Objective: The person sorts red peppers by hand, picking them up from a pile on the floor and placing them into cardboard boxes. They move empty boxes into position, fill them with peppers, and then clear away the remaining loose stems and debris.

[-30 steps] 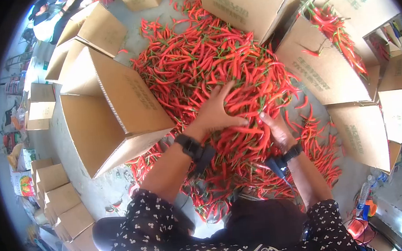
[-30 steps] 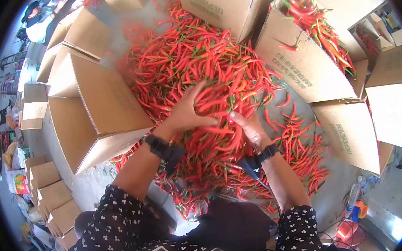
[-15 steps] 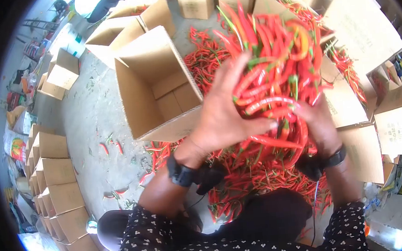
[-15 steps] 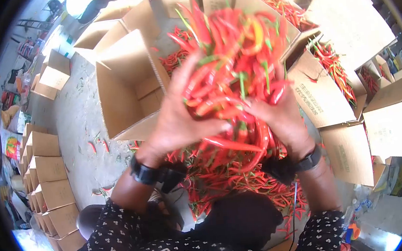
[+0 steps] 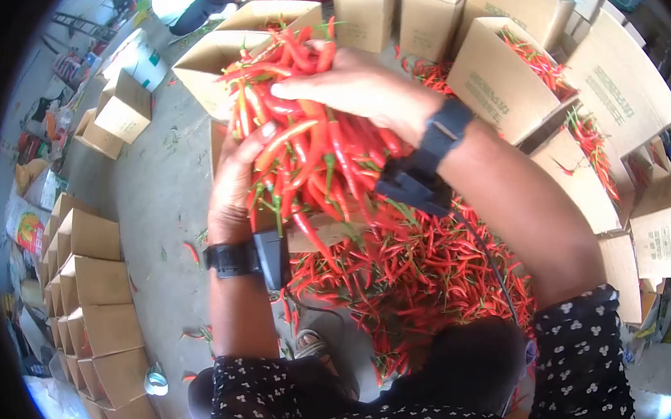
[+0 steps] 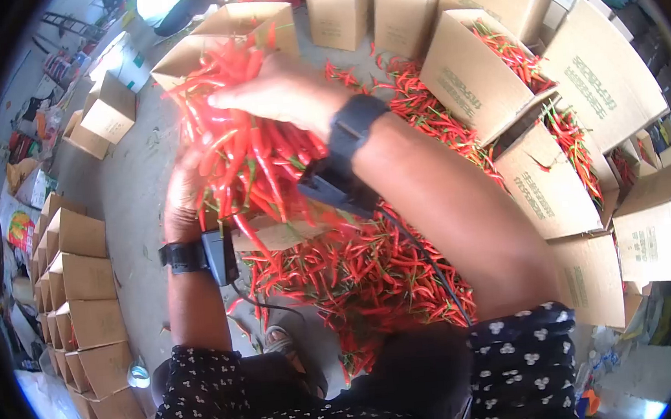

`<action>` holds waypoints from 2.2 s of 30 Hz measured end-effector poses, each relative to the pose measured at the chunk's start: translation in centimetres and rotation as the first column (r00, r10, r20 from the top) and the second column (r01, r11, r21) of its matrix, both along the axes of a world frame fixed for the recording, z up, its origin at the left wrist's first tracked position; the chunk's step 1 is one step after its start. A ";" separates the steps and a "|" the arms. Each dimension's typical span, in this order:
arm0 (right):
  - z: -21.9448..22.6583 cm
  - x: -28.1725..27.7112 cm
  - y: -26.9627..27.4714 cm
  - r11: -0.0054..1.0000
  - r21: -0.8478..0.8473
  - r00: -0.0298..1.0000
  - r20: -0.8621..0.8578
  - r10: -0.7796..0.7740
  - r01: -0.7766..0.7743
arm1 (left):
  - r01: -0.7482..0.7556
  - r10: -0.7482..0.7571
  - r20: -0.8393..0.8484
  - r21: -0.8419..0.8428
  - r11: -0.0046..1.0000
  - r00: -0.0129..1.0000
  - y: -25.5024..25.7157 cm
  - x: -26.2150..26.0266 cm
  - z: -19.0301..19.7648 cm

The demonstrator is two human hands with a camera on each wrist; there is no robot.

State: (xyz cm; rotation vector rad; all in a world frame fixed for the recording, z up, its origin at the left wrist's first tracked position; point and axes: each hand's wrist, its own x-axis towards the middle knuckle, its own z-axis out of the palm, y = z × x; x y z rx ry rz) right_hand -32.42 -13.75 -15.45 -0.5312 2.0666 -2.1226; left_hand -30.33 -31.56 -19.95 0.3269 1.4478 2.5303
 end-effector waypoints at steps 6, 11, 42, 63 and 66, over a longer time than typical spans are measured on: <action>4.7 1.8 -1.6 0.766 0.541 0.899 -0.423 -0.109 0.348 | 0.038 -0.032 -0.028 0.290 0.956 0.999 0.1 -0.2 -4.8; 3.6 1.1 -4.9 0.753 0.611 0.932 -0.363 -0.008 0.245 | -0.234 0.209 0.179 0.131 0.964 0.961 -1.7 0.9 -3.5; -32.6 43.7 18.4 0.096 0.658 -0.081 0.234 -0.969 0.747 | 0.021 -0.726 0.044 -0.999 -0.040 0.686 15.4 18.1 -23.8; -30.5 36.4 17.1 0.424 0.462 0.217 0.435 -0.874 0.779 | 0.212 -0.608 0.089 -0.968 0.132 0.789 20.3 20.8 -23.5; -29.1 36.4 16.1 0.449 0.383 0.252 0.464 -0.849 0.807 | 0.257 -0.653 0.055 -0.942 0.218 0.755 20.7 21.4 -22.9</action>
